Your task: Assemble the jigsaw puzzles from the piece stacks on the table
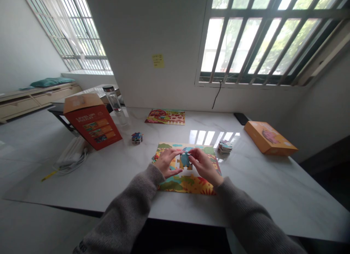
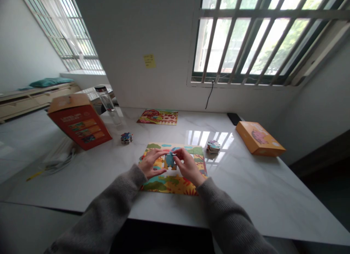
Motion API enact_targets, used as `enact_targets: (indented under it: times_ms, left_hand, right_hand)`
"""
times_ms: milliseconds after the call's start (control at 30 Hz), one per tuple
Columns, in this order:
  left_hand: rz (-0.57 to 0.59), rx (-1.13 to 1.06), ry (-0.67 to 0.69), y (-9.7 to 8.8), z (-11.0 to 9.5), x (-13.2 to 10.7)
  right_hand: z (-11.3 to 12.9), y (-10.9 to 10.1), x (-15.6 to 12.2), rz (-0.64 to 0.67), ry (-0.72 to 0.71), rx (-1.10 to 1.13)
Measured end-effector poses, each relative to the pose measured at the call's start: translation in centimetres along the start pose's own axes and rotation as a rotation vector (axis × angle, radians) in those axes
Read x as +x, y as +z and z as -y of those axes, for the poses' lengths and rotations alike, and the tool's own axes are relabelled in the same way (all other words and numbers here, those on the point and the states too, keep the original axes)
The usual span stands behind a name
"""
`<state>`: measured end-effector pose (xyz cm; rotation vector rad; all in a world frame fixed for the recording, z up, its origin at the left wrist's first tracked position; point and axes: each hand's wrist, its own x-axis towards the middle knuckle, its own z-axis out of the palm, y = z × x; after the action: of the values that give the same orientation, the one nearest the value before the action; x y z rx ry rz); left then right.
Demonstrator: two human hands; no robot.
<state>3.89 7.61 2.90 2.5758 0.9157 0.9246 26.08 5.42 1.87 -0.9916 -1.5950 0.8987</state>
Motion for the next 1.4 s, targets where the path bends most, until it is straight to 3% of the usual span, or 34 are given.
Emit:
enact_targets:
  times_ms: [167, 333, 500, 667, 767, 1000, 1167, 1400]
  left_hand:
    - [0.019, 0.124, -0.055, -0.3, -0.1, 0.0]
    - [-0.002, 0.112, -0.104, -1.0, 0.0, 0.1]
    - [0.039, 0.091, -0.128, -0.9, 0.4, 0.0]
    - [0.001, 0.133, -0.201, -0.9, 0.6, 0.0]
    - [-0.034, 0.176, -0.238, -0.8, 0.9, -0.1]
    - [0.119, 0.200, -0.201, 0.1, 1.8, -0.4]
    - [0.126, 0.199, -0.205, 0.4, 2.0, -0.6]
    - [0.148, 0.210, -0.213, 0.4, 2.1, -0.6]
  right_hand:
    - [1.2, -0.4, -0.1, 0.039, -0.020, -0.122]
    - [3.1, -1.8, -0.3, 0.194, -0.226, -0.380]
    - [2.9, -2.3, -0.2, 0.256, -0.348, -0.496]
    - [1.0, -3.8, 0.2, 0.184, -0.290, -0.706]
    - [0.2, -4.4, 0.2, 0.220, -0.233, -0.812]
    - [-0.1, -3.3, -0.3, 0.330, -0.186, -0.901]
    - [-0.2, -3.4, -0.4, 0.361, -0.189, -0.892]
    - [-0.7, -5.7, 0.3, 0.231, -0.207, -0.903]
